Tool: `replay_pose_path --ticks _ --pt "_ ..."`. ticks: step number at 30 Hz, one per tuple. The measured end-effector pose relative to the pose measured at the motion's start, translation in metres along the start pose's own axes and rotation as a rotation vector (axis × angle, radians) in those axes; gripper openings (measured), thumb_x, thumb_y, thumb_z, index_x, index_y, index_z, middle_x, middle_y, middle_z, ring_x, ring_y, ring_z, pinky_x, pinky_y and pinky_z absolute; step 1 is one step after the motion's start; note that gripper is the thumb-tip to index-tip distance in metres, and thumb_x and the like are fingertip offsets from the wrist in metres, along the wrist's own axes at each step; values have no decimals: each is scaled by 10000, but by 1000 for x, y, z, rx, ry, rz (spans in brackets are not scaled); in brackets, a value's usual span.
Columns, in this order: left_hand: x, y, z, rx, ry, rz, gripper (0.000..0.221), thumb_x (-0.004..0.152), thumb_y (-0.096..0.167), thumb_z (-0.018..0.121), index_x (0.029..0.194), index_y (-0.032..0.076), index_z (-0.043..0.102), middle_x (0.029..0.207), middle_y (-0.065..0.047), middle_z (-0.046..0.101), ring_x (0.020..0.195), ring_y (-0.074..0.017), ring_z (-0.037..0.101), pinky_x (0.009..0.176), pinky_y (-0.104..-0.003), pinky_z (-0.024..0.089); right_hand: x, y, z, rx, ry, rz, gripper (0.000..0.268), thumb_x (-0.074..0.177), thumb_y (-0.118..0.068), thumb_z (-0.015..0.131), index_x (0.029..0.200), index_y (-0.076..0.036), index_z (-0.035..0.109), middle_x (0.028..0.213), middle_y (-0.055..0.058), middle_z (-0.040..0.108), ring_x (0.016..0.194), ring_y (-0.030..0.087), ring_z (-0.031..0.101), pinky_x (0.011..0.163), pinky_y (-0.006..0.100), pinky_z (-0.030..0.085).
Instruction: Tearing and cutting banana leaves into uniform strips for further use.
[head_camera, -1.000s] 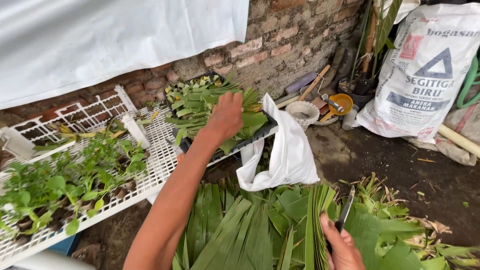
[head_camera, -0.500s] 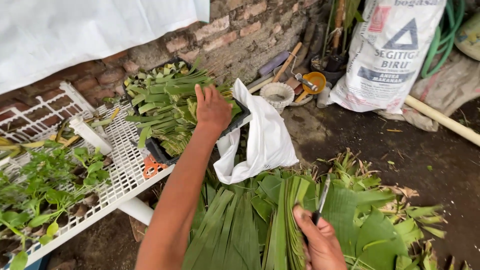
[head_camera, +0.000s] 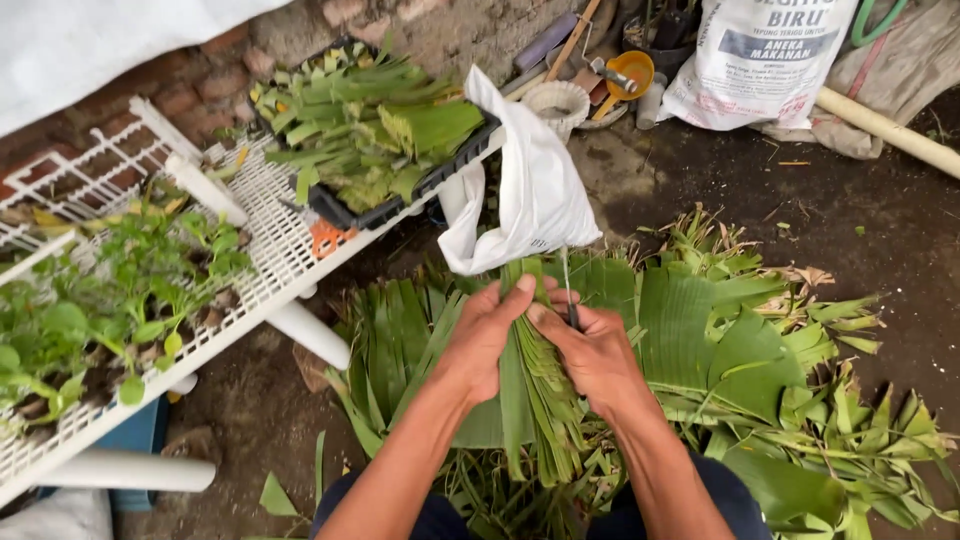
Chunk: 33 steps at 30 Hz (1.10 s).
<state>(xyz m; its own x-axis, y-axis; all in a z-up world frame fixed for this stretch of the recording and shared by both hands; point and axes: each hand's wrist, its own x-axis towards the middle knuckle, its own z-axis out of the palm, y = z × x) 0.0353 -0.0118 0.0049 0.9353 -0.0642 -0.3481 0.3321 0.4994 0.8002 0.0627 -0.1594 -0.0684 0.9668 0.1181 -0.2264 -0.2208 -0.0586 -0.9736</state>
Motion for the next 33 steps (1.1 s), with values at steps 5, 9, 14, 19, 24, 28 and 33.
replay_pose_path --ticks 5,9,14,19,24,28,33 --pt "-23 -15 -4 -90 64 185 333 1048 226 566 1175 -56 687 1226 -294 702 1103 -354 705 985 -459 526 -15 -4 16 144 -143 -66 179 934 -179 765 830 -33 757 473 47 580 250 64 367 288 221 362" --pt "-39 0 -29 197 315 -16 661 1019 411 536 1564 83 353 1721 -168 66 1575 -363 84 1239 -637 57 -47 -44 10 -25 -181 63 340 1036 -278 601 1085 19 760 599 149 638 325 92 347 343 239 350" --pt "-49 -1 -95 178 280 420 314 1097 217 376 1119 -14 589 1013 -266 748 825 -312 786 767 -414 677 -30 -9 -19 -56 3 -72 311 992 -316 718 960 -10 760 546 95 587 301 32 316 293 191 247" --pt "-78 -5 -137 127 273 370 316 1111 182 367 1149 -48 581 913 -239 690 657 -262 713 676 -469 696 -2 97 -17 -34 41 156 323 1030 -336 632 978 -37 741 471 -1 470 277 48 283 277 214 245" --pt "-108 5 -153 82 332 398 321 1117 169 360 1134 -62 581 862 -212 654 551 -189 634 568 -394 677 17 277 -13 -293 145 345 445 1021 -488 603 1022 -83 785 635 94 589 379 156 469 343 326 414" --pt "-122 18 -149 -17 406 446 218 1077 183 510 1120 -13 596 860 -136 655 566 -150 566 508 -288 540 4 308 8 -880 -164 377 454 943 -510 640 888 -65 711 626 28 591 514 151 532 504 322 470" --pt "-112 21 -145 -9 446 451 223 1070 187 503 1115 -14 589 863 -144 665 561 -155 554 506 -295 534 -2 345 54 -1253 -338 351 605 819 -677 716 1079 -133 675 810 31 674 667 178 671 622 333 577"
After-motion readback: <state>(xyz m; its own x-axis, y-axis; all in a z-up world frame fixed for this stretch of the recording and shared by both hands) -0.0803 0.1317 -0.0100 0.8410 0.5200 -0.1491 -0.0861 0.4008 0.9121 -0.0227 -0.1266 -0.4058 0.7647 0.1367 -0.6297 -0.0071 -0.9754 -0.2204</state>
